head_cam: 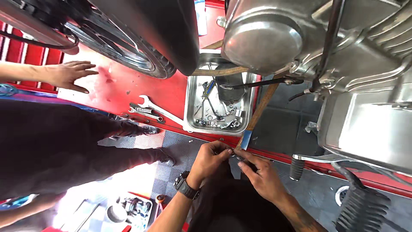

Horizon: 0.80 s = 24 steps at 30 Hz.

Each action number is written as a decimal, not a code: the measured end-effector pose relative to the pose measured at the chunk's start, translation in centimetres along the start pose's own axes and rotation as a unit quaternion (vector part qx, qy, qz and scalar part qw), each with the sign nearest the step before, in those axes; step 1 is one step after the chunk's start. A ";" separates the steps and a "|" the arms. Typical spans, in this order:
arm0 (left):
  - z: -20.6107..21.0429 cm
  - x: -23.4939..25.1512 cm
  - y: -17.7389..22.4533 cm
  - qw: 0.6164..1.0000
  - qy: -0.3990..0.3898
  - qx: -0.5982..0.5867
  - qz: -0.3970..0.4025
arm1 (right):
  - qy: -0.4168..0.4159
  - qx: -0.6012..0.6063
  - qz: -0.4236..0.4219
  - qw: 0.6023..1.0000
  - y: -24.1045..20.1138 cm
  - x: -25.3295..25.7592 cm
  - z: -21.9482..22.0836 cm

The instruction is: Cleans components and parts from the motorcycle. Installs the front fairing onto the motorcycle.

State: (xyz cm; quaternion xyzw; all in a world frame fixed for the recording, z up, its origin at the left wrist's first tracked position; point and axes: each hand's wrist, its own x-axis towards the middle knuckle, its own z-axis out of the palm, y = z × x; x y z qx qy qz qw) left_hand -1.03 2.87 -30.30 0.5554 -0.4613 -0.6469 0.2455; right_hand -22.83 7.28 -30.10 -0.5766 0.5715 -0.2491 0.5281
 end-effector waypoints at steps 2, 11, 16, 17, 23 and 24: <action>-1.1 0.5 0.4 0.998 0.023 0.047 0.020 | 0.011 -0.006 -0.002 1.000 -0.2 0.1 0.2; -7.2 10.7 -0.2 0.874 0.157 0.455 0.062 | 0.012 -0.015 0.057 0.998 -0.4 0.7 0.3; -6.5 12.1 0.0 0.862 0.074 0.495 0.079 | 0.027 -0.001 0.050 0.998 -0.1 0.2 -0.1; -6.4 11.9 -0.1 0.860 0.076 0.496 0.092 | 0.032 0.002 0.048 0.998 0.2 0.1 -0.2; -6.7 11.1 -1.1 0.867 0.121 0.471 0.106 | 0.066 0.004 0.054 0.996 2.0 -0.4 -0.6; -6.7 11.0 -1.1 0.866 0.131 0.471 0.102 | 0.068 0.005 0.055 0.996 2.1 -0.4 -0.6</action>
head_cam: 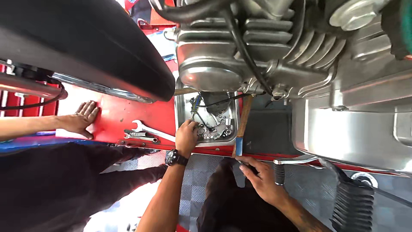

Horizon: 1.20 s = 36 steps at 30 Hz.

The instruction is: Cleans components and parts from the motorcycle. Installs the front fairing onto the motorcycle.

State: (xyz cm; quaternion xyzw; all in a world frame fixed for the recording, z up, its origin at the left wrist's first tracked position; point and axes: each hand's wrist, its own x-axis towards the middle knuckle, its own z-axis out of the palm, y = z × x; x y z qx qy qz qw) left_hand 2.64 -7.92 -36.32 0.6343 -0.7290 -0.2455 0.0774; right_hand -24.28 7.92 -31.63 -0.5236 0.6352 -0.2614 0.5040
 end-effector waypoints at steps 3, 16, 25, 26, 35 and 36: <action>0.1 -0.1 0.9 0.999 0.027 -0.005 0.017 | 0.006 0.007 0.008 1.000 0.3 -0.1 -0.1; 3.6 3.8 5.9 0.949 -0.216 0.089 0.211 | 0.009 0.013 0.013 1.000 -0.3 -0.3 -0.5; 3.2 4.5 6.9 0.927 -0.241 0.152 0.245 | 0.001 0.014 -0.001 1.000 -0.8 0.1 0.0; 3.3 4.5 6.9 0.928 -0.241 0.151 0.241 | 0.001 0.014 -0.005 1.000 -1.0 0.2 0.0; -1.3 0.5 5.8 0.957 -0.089 -0.273 0.045 | 0.024 0.032 -0.027 0.999 -4.2 0.5 0.3; -1.9 -0.2 5.8 0.940 -0.082 -0.330 0.024 | 0.027 0.032 -0.033 0.999 -5.0 0.5 0.4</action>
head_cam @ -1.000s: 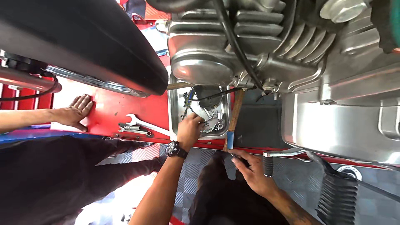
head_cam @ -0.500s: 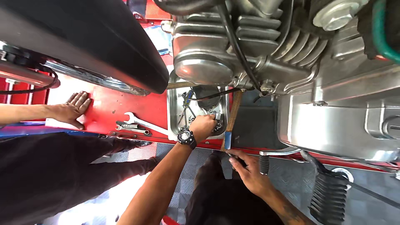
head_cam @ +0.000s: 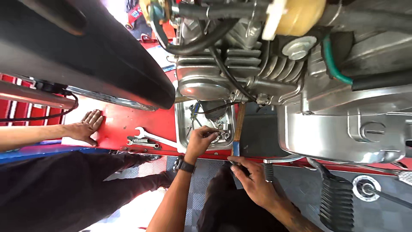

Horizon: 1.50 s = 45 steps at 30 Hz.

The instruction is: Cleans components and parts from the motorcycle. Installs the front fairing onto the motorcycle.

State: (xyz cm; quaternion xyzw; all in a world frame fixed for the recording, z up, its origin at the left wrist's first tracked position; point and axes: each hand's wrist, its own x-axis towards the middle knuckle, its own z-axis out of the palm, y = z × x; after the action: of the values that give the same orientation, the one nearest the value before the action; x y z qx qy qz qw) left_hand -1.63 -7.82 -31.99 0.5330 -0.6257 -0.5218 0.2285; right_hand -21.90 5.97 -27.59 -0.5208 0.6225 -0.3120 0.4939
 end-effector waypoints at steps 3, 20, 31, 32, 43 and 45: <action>-0.8 -1.4 0.4 0.996 0.045 -0.079 0.003 | 0.003 0.011 -0.030 0.999 -2.3 0.2 0.6; -1.7 -6.1 4.6 0.924 0.047 -0.378 -0.001 | 0.032 0.045 -0.108 0.993 -7.1 0.1 1.3; -5.3 -10.5 15.7 0.887 -0.016 -0.392 0.243 | 0.083 0.114 -0.297 0.944 -17.1 -1.8 -2.9; -5.4 -10.7 16.4 0.888 -0.012 -0.382 0.257 | 0.085 0.112 -0.305 0.942 -17.5 -1.9 -3.2; -6.9 -13.0 24.1 0.915 0.052 -0.186 0.354 | 0.037 0.129 -0.373 0.918 -20.9 -2.7 -7.6; -7.0 -13.2 25.0 0.916 0.058 -0.155 0.365 | 0.040 0.110 -0.389 0.914 -21.3 -2.8 -8.3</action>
State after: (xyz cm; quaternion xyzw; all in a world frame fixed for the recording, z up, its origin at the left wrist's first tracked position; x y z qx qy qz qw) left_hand -2.15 -1.57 -3.52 0.2546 -0.6740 -0.4603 0.5187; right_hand -22.49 2.02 -4.88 -0.6512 0.3516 -0.5664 0.3627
